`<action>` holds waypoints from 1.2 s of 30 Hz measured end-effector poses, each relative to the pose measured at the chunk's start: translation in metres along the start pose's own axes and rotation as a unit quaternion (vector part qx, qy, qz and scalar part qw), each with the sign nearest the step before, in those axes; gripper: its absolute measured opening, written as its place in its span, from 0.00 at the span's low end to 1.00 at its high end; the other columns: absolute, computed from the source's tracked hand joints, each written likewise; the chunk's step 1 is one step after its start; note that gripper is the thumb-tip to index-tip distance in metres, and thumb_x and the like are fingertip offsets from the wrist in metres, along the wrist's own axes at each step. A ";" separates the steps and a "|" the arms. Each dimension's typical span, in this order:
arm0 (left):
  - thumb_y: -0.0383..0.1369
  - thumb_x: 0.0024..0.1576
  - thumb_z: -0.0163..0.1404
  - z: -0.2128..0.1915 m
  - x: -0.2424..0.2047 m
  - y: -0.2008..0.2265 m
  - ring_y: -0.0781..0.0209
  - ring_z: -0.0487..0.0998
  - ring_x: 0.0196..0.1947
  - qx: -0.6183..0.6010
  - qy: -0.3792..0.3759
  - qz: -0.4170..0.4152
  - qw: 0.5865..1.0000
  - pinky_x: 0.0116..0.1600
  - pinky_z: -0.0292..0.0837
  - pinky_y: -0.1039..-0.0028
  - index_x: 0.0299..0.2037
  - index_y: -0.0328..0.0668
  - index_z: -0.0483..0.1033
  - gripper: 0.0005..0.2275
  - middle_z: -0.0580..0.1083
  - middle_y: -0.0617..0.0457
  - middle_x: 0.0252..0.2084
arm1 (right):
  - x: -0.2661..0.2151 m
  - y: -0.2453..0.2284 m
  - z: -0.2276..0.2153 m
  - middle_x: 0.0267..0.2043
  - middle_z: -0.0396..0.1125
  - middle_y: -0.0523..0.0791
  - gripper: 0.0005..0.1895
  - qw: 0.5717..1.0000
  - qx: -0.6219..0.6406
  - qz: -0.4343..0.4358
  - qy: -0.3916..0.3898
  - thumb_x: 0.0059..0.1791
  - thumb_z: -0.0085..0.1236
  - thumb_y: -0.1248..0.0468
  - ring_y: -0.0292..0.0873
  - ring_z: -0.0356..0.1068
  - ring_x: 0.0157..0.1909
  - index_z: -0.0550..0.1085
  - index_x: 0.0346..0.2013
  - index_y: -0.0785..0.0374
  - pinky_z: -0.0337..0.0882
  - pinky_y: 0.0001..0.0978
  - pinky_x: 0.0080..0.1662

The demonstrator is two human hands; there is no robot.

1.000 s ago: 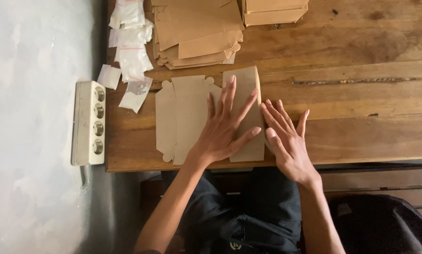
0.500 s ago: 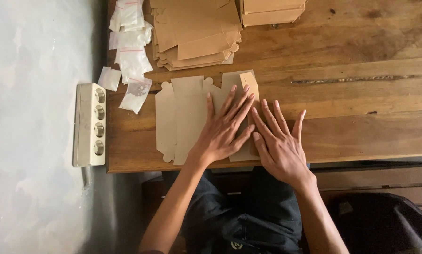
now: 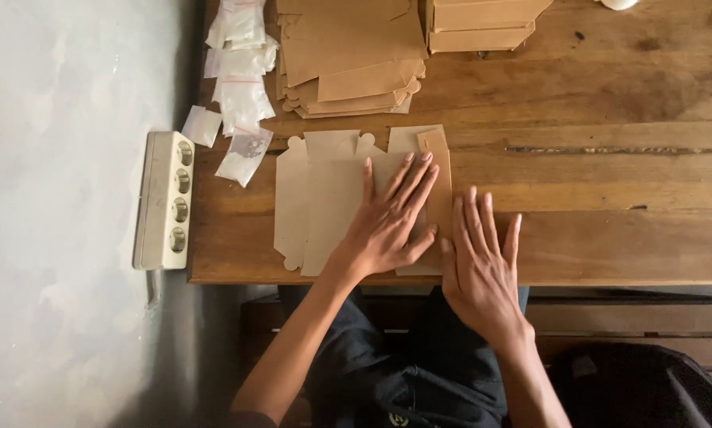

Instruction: The person folds a flat cardboard sheet into a small box, tucks flaps to secure the sides, and places the finished box on a stack. They then pick up another flat sheet and begin folding it in the same manner.

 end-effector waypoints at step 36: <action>0.44 0.64 0.42 -0.013 0.001 -0.004 0.54 0.44 0.79 -0.102 -0.006 -0.048 0.994 0.74 0.29 0.33 0.76 0.48 0.51 0.30 0.47 0.53 0.79 | 0.068 0.035 0.014 0.81 0.31 0.61 0.35 0.998 -0.051 0.025 -0.031 0.60 0.31 0.54 0.60 0.26 0.81 0.46 0.76 0.76 0.24 0.66 0.72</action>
Point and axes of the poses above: each hand's wrist, its own x-axis towards the middle knuckle, its own z-axis out of the palm, y = z × x, the point moved 7 cm from there along x, towards the middle knuckle
